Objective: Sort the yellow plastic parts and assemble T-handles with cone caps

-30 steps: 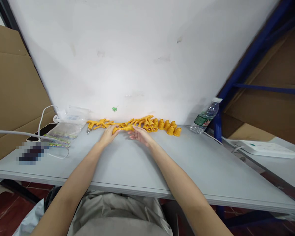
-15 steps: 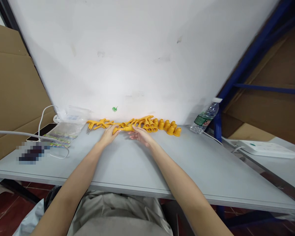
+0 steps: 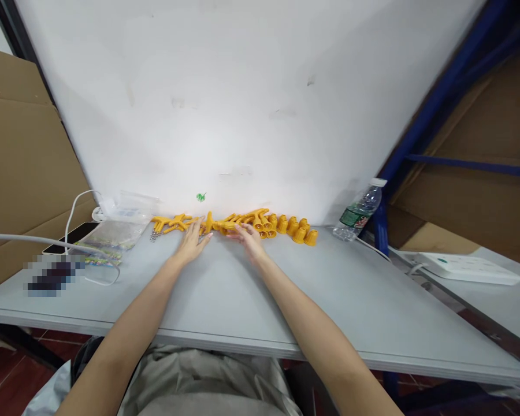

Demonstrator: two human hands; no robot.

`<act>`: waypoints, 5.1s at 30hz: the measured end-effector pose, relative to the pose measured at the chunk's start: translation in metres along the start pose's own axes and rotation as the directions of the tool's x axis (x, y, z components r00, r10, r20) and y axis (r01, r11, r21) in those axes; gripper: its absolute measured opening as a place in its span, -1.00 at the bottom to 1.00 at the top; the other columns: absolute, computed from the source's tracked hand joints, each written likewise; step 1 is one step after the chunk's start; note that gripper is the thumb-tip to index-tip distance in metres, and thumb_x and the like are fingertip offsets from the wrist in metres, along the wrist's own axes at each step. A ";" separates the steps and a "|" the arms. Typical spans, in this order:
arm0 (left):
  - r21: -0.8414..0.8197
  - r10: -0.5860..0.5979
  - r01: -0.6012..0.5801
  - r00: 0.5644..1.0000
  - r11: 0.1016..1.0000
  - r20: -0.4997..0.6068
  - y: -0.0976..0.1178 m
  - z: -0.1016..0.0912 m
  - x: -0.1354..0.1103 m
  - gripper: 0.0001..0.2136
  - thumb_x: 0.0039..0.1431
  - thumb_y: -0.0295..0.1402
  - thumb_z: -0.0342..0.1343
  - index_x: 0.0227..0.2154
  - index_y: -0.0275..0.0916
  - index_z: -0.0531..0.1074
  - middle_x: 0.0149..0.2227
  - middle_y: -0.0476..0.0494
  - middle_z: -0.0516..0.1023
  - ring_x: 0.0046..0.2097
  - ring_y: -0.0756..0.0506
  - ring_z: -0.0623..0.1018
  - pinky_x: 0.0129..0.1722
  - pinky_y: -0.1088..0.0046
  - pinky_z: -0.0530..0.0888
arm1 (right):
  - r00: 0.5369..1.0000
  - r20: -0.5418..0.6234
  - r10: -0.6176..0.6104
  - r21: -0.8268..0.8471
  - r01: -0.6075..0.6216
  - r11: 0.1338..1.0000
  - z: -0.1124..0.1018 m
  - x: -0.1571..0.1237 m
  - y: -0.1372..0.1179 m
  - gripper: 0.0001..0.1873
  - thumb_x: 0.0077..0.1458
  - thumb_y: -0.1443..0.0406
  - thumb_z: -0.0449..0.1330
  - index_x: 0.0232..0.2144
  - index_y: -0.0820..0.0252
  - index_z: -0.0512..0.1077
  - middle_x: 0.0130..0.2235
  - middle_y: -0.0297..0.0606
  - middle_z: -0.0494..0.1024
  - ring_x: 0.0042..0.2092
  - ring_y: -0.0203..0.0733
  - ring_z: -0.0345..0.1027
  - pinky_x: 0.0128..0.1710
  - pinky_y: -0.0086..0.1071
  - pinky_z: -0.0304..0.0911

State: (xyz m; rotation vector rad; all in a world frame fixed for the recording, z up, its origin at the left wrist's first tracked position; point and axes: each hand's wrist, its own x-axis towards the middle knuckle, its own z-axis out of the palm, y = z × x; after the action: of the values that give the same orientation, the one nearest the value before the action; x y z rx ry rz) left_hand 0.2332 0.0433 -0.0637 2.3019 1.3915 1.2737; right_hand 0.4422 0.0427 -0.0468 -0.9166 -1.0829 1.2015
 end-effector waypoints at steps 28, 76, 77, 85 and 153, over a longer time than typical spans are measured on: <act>0.043 0.049 -0.054 0.995 0.998 0.090 0.000 0.004 0.000 -0.60 0.30 -0.22 -0.09 0.16 -0.20 0.21 0.14 -0.30 0.39 0.20 -0.20 0.36 0.20 0.11 0.29 | 0.776 0.442 -0.450 -0.842 0.532 0.091 -0.068 0.052 0.027 -0.60 0.13 0.51 -0.11 -0.19 0.12 0.45 0.07 -0.12 0.48 0.22 -0.03 0.22 0.29 0.23 -0.17; 0.268 -0.141 0.084 0.969 0.960 0.201 -0.001 0.007 -0.004 -0.68 0.21 -0.35 -0.02 0.01 -0.17 0.41 0.08 -0.24 0.44 0.17 -0.26 0.36 0.17 0.04 0.27 | 0.658 -0.372 -0.654 -0.884 -0.037 0.466 -0.153 0.050 0.048 -0.68 0.17 0.19 0.00 -0.24 0.19 0.50 -0.04 0.09 0.41 0.15 0.27 0.13 0.12 0.47 -0.24; 0.290 -0.169 0.108 0.966 0.951 0.196 0.000 0.006 -0.004 -0.68 0.21 -0.36 -0.02 0.01 -0.16 0.42 0.09 -0.24 0.44 0.17 -0.27 0.36 0.16 0.04 0.28 | 0.632 -0.389 -0.670 -0.877 -0.031 0.480 -0.153 0.050 0.047 -0.67 0.17 0.18 0.00 -0.21 0.18 0.49 -0.05 0.07 0.40 0.14 0.25 0.14 0.12 0.47 -0.24; 0.385 -0.307 0.261 0.949 0.885 0.064 0.005 0.000 -0.002 -0.71 0.19 -0.42 -0.05 -0.06 -0.17 0.43 0.06 -0.27 0.46 0.16 -0.30 0.36 0.10 -0.01 0.28 | 0.669 -0.329 -0.667 -0.844 0.108 0.526 -0.129 0.039 0.026 -0.59 0.26 0.13 -0.13 -0.05 0.23 0.34 -0.03 0.04 0.31 0.05 0.06 0.25 0.08 0.05 0.17; 0.055 0.112 -0.110 0.993 0.992 -0.043 -0.009 0.001 0.001 -0.78 0.22 -0.39 0.05 -0.09 -0.19 0.44 -0.12 -0.15 0.56 -0.22 -0.08 0.52 -0.13 0.32 0.48 | 0.913 0.337 -0.231 -0.500 0.381 0.778 -0.037 0.011 0.012 -0.48 0.17 -0.06 0.06 -0.04 0.22 0.34 -0.20 -0.14 0.54 -0.39 -0.21 0.47 -0.14 -0.16 0.40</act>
State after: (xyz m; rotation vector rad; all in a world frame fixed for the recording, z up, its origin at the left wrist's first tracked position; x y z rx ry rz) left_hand 0.2278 0.0490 -0.0685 2.4305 1.3434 1.3457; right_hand 0.4751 0.0554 -0.0656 -0.9789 -1.7862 0.7382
